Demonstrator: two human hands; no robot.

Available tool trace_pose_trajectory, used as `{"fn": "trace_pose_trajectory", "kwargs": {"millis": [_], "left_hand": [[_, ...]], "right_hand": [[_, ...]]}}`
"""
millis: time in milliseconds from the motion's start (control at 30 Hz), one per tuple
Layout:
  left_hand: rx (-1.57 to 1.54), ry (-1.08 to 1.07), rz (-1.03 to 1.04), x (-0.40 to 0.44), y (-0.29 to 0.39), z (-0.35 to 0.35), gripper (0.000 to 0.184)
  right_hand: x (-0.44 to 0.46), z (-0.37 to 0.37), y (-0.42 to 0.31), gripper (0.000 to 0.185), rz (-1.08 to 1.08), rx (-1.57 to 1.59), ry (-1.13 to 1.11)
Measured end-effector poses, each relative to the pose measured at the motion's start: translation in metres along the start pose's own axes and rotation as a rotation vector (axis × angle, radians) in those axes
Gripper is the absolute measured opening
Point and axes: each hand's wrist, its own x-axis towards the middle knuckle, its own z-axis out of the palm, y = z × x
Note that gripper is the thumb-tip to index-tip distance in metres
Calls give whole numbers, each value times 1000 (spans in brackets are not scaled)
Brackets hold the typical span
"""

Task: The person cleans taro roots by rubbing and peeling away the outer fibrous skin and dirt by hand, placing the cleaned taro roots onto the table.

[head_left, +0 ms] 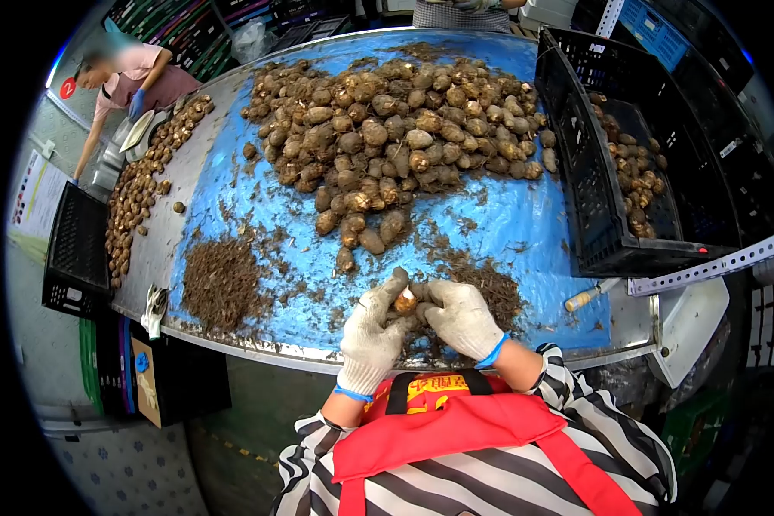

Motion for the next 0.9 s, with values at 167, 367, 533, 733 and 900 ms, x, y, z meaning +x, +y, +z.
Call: {"fn": "trace_pose_trajectory", "kwargs": {"millis": [167, 367, 533, 733, 900], "left_hand": [[34, -3, 28, 2, -8, 4, 60], [-325, -19, -204, 5, -10, 5, 60], [-472, -54, -281, 6, -1, 4, 69], [-692, -23, -265, 11, -5, -6, 72], [-671, -49, -302, 13, -5, -9, 76]], "right_hand": [[-5, 10, 4, 25, -139, -175, 105], [-2, 11, 8, 23, -248, -276, 136], [10, 2, 12, 21, -288, -375, 87], [10, -18, 5, 22, -162, -112, 17], [0, -22, -2, 26, -139, -52, -77]]}}
